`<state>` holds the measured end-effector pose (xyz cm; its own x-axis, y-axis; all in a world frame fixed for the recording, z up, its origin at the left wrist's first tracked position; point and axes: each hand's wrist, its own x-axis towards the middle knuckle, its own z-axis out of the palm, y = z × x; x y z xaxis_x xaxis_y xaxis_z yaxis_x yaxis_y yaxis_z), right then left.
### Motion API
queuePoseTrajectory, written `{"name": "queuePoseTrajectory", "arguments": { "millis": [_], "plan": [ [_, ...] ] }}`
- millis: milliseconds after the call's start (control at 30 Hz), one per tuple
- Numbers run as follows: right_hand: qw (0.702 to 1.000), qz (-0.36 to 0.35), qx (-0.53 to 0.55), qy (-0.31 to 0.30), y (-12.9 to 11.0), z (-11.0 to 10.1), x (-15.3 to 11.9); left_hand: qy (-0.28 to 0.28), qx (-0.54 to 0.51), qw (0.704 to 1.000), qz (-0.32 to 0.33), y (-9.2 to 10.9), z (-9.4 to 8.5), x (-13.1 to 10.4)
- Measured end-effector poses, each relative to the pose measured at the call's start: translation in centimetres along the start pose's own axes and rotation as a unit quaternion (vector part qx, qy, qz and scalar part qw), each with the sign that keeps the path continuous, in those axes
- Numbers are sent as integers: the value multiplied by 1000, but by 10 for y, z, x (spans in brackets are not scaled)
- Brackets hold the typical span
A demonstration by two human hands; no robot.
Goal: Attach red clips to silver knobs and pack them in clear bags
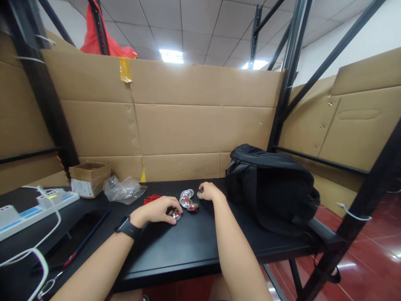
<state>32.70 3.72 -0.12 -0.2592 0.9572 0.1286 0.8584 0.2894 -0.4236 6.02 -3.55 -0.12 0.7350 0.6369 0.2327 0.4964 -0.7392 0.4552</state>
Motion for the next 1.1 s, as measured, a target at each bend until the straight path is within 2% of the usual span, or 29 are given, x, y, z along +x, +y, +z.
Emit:
{"name": "queuePoseTrajectory", "arguments": {
  "millis": [267, 367, 467, 500, 533, 633, 700, 800, 967, 1100],
  "plan": [
    [1000, 1, 10, 5, 1, 0, -1, 13, -15, 1000, -14, -2, 7, 7],
    [999, -17, 18, 40, -5, -6, -3, 24, -34, 999, -24, 1, 4, 5],
    [982, -108, 106, 116, -21, -12, -7, 90, -47, 994, -50, 5, 0, 6],
    [970, -143, 154, 121, -29, -13, -8, 122, -51, 990, -53, 7, -2, 6],
    [957, -173, 204, 110, -37, -12, -10, 156, -54, 985, -51, 8, -3, 7],
    [929, -220, 297, 2, -62, -1, -13, 243, -66, 967, -36, 10, -7, 10],
    [922, -236, 305, -33, -75, 9, -14, 290, -72, 954, -33, 10, -8, 12],
    [931, -241, 275, -1, -84, 20, -15, 328, -69, 941, -37, 10, -8, 12],
    [924, -268, 273, -11, -86, 17, -18, 350, -65, 933, -44, 16, -7, 12],
    [917, -270, 291, 42, -86, 15, -19, 422, -87, 899, -76, 16, -5, 15]
  ]
}}
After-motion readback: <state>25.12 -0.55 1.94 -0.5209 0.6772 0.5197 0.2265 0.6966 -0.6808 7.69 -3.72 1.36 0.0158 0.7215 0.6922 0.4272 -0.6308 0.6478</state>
